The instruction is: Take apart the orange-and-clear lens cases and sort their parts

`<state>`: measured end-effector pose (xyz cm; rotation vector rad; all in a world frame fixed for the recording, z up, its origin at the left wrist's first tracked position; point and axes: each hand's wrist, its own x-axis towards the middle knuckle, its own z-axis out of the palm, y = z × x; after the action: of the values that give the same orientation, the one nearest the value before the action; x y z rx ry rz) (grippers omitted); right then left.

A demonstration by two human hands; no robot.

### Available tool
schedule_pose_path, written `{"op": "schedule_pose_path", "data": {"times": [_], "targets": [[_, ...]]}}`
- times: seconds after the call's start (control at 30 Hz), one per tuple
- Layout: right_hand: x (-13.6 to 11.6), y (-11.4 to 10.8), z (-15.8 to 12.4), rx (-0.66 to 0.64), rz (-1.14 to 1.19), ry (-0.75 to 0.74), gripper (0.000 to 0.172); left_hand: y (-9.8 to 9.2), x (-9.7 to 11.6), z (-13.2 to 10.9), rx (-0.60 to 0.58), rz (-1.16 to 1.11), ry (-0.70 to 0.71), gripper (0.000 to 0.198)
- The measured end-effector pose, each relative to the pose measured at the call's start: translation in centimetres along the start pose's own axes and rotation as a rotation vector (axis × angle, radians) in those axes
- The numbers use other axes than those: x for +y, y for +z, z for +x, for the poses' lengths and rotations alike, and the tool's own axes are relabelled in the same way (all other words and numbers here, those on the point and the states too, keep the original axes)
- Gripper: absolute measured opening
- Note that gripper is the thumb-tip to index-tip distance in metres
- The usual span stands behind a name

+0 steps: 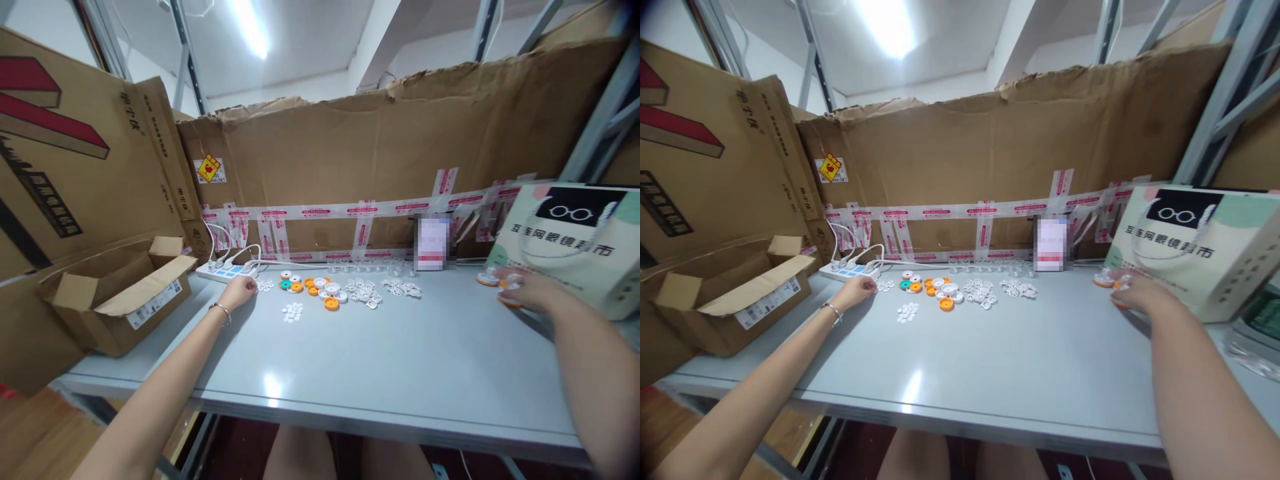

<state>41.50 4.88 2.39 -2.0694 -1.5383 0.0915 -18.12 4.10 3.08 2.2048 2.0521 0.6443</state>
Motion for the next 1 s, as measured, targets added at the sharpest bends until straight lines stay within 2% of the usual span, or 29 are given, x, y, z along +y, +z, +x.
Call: {"op": "schedule_pose_path", "data": {"times": [0.2, 0.27, 0.37, 0.47, 0.6, 0.67, 0.73, 0.87, 1.0], "targets": [[-3.0, 0.0, -3.6, -0.227, 0.000, 0.009, 0.019, -1.5, 1.2, -1.3, 0.135, 0.018, -0.025, 0.025], [-4.4, 0.1, -5.3, -0.313, 0.033, -0.055, 0.017, -2.4, 2.4, -2.3, 0.180, 0.009, 0.000, 0.026], [-7.7, 0.5, -8.5, -0.443, 0.108, -0.189, 0.030, -2.9, 5.4, -4.4, 0.200, -0.046, 0.081, 0.027], [-12.0, 1.6, -11.8, -0.549, 0.278, -0.390, 0.036, -1.9, 9.4, -7.2, 0.117, -0.149, 0.212, 0.027], [-17.0, 4.0, -15.4, -0.620, 0.414, -0.517, 0.032, 0.8, 14.0, -10.9, -0.090, -0.276, 0.353, 0.038], [-18.5, 5.5, -16.7, -0.635, 0.491, -0.555, 0.034, 2.0, 15.6, -12.2, -0.163, -0.311, 0.385, 0.051], [-19.4, 6.8, -17.7, -0.599, 0.563, -0.563, 0.037, 2.9, 16.6, -12.9, -0.183, -0.328, 0.391, 0.053], [-20.0, 8.5, -18.7, -0.478, 0.655, -0.541, 0.042, 3.9, 17.5, -12.7, -0.126, -0.323, 0.330, 0.028], [-19.8, 8.8, -19.2, -0.471, 0.713, -0.528, 0.045, 4.7, 17.8, -12.2, -0.099, -0.306, 0.259, 0.017]]}}
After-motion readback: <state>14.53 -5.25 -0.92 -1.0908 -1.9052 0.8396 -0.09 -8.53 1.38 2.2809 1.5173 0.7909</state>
